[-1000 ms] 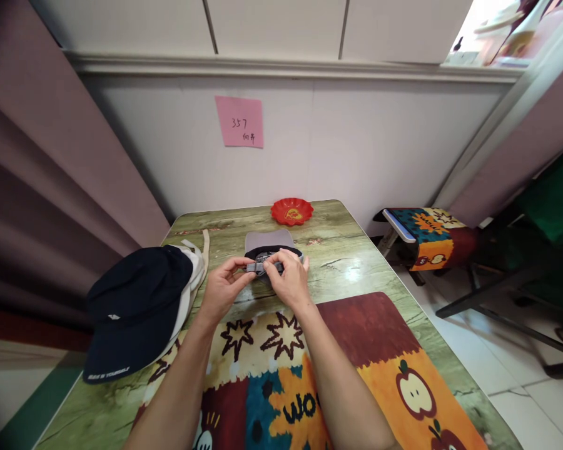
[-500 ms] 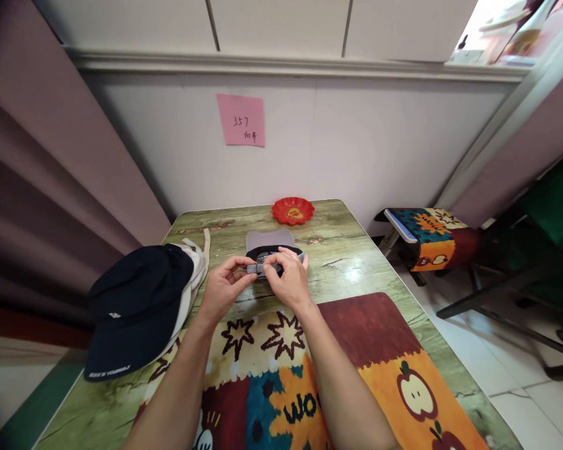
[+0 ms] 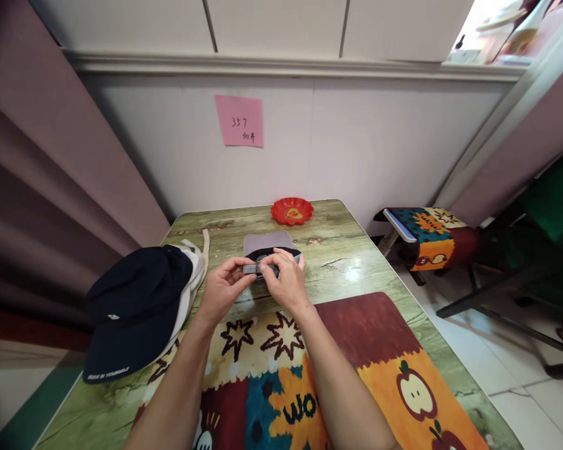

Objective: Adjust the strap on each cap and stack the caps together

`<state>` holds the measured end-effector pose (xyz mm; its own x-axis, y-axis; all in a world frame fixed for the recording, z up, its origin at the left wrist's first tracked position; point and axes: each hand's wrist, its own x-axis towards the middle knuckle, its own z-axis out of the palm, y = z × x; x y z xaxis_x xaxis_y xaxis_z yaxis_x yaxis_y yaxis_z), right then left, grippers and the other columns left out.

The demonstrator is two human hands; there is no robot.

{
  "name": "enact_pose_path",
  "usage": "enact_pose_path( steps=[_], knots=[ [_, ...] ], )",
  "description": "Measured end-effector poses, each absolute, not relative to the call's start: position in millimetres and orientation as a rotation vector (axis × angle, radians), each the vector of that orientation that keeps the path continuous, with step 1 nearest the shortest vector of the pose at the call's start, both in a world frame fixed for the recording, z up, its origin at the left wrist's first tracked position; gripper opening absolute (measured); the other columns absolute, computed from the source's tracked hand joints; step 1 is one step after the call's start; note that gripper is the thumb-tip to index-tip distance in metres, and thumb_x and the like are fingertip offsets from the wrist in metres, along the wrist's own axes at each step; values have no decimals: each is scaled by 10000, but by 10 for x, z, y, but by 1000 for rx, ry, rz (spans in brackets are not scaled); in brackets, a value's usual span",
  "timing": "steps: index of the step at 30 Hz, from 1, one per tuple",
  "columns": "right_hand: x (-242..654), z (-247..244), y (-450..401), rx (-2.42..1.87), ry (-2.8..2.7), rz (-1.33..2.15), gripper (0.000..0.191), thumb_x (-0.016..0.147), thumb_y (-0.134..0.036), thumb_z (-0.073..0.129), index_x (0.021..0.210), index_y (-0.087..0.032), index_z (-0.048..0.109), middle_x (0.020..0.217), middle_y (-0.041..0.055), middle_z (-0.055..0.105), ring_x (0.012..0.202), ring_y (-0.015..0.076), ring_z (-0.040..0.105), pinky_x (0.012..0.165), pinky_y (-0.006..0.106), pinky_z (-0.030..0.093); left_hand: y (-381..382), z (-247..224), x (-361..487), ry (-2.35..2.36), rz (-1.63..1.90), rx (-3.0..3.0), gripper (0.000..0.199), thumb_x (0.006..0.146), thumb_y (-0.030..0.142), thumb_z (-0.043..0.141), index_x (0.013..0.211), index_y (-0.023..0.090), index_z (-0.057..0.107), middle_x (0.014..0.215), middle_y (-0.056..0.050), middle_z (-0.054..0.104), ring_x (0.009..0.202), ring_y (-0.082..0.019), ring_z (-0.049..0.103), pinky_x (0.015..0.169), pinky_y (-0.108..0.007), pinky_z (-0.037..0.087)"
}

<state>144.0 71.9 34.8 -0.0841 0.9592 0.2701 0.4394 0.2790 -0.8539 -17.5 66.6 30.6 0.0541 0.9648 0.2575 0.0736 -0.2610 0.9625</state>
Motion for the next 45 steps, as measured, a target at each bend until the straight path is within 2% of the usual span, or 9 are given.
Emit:
enact_pose_path(
  steps=[7,9,13,18,22,27,33,42,45],
  knots=[
    [1422,346,710,-1298,-1689,719,145,884,-350,569,843,-278,687,1044,9,740,1280,277,535,1153,648,23,670,307,-168,1100,1324,1447,224,701,248,774,883,172,669,866,-20,657,774,-148,637,741,-255,529],
    [1453,375,697,-1290,-1690,692,149,874,-373,605,957,-302,706,1057,12,740,1237,274,562,1156,646,12,672,298,-178,1109,1333,1420,231,698,254,782,882,170,670,857,-16,658,757,-144,639,729,-251,526],
    [1522,414,683,-1213,-1795,661,403,831,-412,695,1229,-364,646,1081,8,737,1175,255,588,1170,628,13,670,297,-183,1118,1351,1374,246,693,262,795,887,165,679,870,-19,669,751,-145,654,735,-259,537],
    [1503,354,708,-1228,-1822,548,249,863,-402,677,1107,-376,716,1100,-3,736,1115,231,616,1185,591,15,657,346,-171,1095,1371,1415,199,722,275,761,882,165,717,911,-43,689,835,-177,669,783,-290,564],
    [1465,324,714,-1230,-1795,498,183,874,-368,667,1046,-358,728,1053,-15,749,1090,218,629,1193,566,29,652,343,-149,1067,1342,1333,261,762,321,740,971,173,691,947,-48,701,842,-171,672,802,-308,576],
    [1449,324,704,-1235,-1803,504,184,869,-341,648,1036,-336,723,1109,3,740,1132,235,617,1192,578,5,661,268,-97,1099,1390,1221,251,756,394,753,796,160,670,934,-43,688,798,-147,653,765,-283,580],
    [1457,298,720,-1238,-1799,556,215,850,-323,653,1053,-342,721,1140,8,731,1198,248,584,1185,598,-25,658,284,-118,1156,1435,1147,268,709,354,781,679,136,629,1055,-79,674,821,-142,642,755,-282,587],
    [1496,287,742,-1267,-1806,582,214,856,-333,641,1055,-325,721,1178,35,715,1214,259,575,1179,618,26,646,338,-175,1211,1441,1167,277,718,323,743,623,141,556,1089,-89,669,733,-125,647,672,-264,589],
    [1502,301,738,-1265,-1808,590,216,859,-320,632,1058,-326,717,1180,34,713,1215,258,575,1176,619,33,643,344,-178,1194,1432,1164,264,719,318,730,626,144,556,1084,-93,661,776,-147,653,646,-263,592]
  ],
)
